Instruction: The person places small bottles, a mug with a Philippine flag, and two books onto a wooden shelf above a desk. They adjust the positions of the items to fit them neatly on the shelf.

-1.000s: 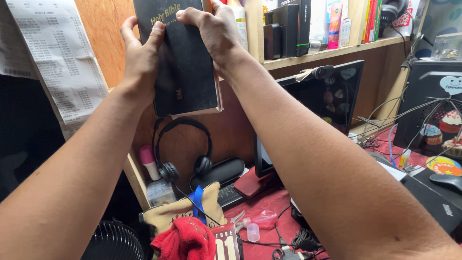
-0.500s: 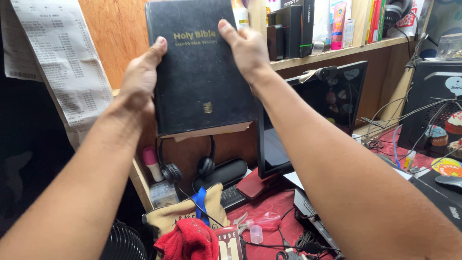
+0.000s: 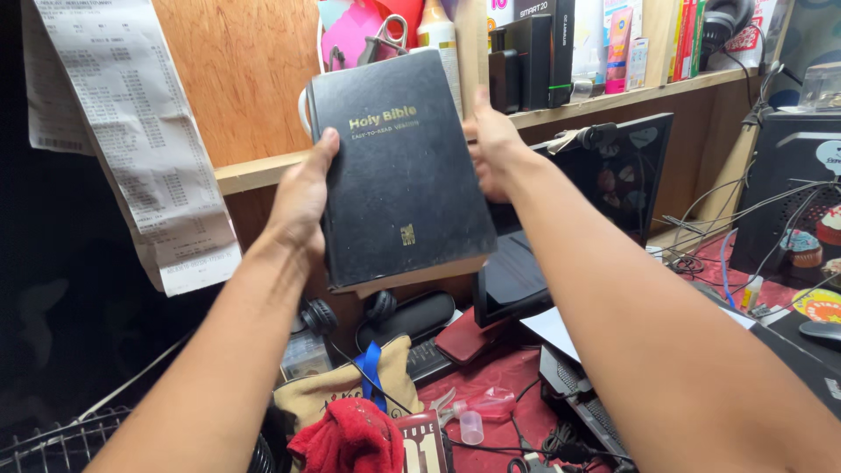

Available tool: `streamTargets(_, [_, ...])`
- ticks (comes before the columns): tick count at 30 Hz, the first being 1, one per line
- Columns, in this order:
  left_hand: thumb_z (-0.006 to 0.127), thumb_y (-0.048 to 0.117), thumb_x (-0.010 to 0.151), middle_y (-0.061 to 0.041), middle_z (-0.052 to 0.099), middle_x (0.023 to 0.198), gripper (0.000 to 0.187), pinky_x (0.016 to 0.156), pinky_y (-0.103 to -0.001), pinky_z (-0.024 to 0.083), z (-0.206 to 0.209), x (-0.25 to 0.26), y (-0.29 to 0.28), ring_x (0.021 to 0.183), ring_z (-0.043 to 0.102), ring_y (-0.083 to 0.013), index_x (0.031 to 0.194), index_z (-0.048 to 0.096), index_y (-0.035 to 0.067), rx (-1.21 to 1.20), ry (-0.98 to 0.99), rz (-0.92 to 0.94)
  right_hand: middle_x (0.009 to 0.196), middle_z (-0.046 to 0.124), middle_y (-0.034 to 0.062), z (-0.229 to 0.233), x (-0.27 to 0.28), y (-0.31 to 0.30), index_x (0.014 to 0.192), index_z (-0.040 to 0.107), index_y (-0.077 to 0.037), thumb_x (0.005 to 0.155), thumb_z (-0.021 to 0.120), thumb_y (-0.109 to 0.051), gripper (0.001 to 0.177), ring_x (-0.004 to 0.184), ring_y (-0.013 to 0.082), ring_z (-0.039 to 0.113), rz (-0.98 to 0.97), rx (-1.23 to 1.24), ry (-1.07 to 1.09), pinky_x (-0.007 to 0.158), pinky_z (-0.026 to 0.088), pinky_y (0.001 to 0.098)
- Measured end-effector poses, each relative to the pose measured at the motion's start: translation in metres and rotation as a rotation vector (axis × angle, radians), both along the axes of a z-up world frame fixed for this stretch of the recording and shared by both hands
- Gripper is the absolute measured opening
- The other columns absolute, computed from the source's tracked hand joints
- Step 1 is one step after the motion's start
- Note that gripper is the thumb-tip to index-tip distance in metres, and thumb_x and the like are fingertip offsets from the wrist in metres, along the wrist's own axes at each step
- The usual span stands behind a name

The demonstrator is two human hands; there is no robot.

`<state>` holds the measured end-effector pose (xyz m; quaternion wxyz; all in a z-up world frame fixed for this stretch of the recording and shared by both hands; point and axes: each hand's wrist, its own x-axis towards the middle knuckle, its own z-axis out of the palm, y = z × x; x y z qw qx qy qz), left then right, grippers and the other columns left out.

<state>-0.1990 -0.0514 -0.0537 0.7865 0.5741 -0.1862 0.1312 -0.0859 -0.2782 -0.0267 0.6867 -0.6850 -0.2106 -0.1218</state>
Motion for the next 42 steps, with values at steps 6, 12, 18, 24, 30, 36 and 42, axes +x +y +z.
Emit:
streamTargets(6, [0.052, 0.051, 0.098, -0.018, 0.075, 0.117, 0.062, 0.091, -0.045, 0.060, -0.030, 0.034, -0.028, 0.103, 0.073, -0.0293, 0.125, 0.065, -0.004, -0.094, 0.146, 0.126, 0.129, 0.063, 0.0159, -0.038, -0.019, 0.019, 0.149, 0.044, -0.007, 0.103, 0.028, -0.059, 0.071, 0.112, 0.0233, 0.068, 0.836, 0.454, -0.015, 0.090, 0.062, 0.0414])
streamTargets(12, [0.035, 0.054, 0.102, -0.018, 0.069, 0.129, 0.066, 0.091, -0.052, 0.063, -0.018, 0.051, -0.024, 0.109, 0.072, -0.0304, 0.133, 0.056, 0.000, -0.361, 0.306, 0.163, 0.138, 0.060, 0.0141, -0.033, -0.083, -0.003, 0.151, 0.040, -0.006, 0.099, 0.024, -0.069, 0.083, 0.127, 0.0267, 0.064, 1.058, 0.269, 0.260, 0.111, 0.049, 0.0483])
streamTargets(18, [0.041, 0.049, 0.103, -0.018, 0.069, 0.129, 0.062, 0.091, -0.048, 0.062, -0.030, 0.054, -0.011, 0.110, 0.071, -0.0276, 0.134, 0.053, -0.004, -0.203, 0.258, 0.344, 0.142, 0.064, 0.0183, -0.020, -0.103, -0.054, 0.152, 0.045, -0.005, 0.089, 0.027, -0.080, 0.100, 0.128, 0.0324, 0.064, 0.890, -0.364, 0.396, 0.104, 0.050, 0.0581])
streamTargets(24, [0.049, 0.049, 0.102, -0.020, 0.068, 0.123, 0.062, 0.092, -0.041, 0.056, -0.042, 0.040, -0.031, 0.107, 0.067, -0.0253, 0.129, 0.055, -0.006, 0.036, 0.154, 0.496, 0.124, 0.071, 0.0122, -0.028, -0.091, -0.032, 0.138, 0.055, -0.004, 0.086, 0.056, -0.061, 0.077, 0.111, 0.0235, 0.071, 0.401, -0.241, 0.288, 0.094, 0.059, 0.0472])
streamTargets(30, [0.063, 0.045, 0.093, -0.019, 0.063, 0.132, 0.069, 0.098, -0.040, 0.054, -0.026, 0.009, -0.043, 0.118, 0.065, -0.0259, 0.142, 0.040, 0.002, 0.153, -0.111, 0.386, 0.099, 0.074, 0.0168, -0.036, -0.096, -0.016, 0.120, 0.066, 0.004, 0.090, 0.071, -0.030, 0.045, 0.078, 0.0230, 0.077, 0.286, 0.070, 0.144, 0.064, 0.066, 0.0381])
streamTargets(36, [0.074, 0.042, 0.082, -0.020, 0.053, 0.140, 0.091, 0.100, -0.043, 0.056, -0.015, -0.014, -0.045, 0.123, 0.062, -0.0263, 0.150, 0.019, 0.015, 0.198, 0.018, 0.391, 0.098, 0.074, 0.0164, -0.025, -0.105, -0.007, 0.118, 0.063, 0.005, 0.091, 0.071, -0.025, 0.041, 0.076, 0.0219, 0.076, 0.329, 0.162, 0.010, 0.065, 0.066, 0.0368])
streamTargets(42, [0.070, 0.048, 0.087, -0.017, 0.055, 0.147, 0.087, 0.106, -0.041, 0.049, -0.024, -0.011, -0.040, 0.132, 0.058, -0.0262, 0.155, 0.028, 0.011, 0.148, -0.118, 0.369, 0.097, 0.074, 0.0179, -0.022, -0.112, 0.001, 0.117, 0.061, 0.006, 0.091, 0.071, -0.023, 0.040, 0.075, 0.0232, 0.077, 0.291, 0.186, -0.009, 0.063, 0.067, 0.0368])
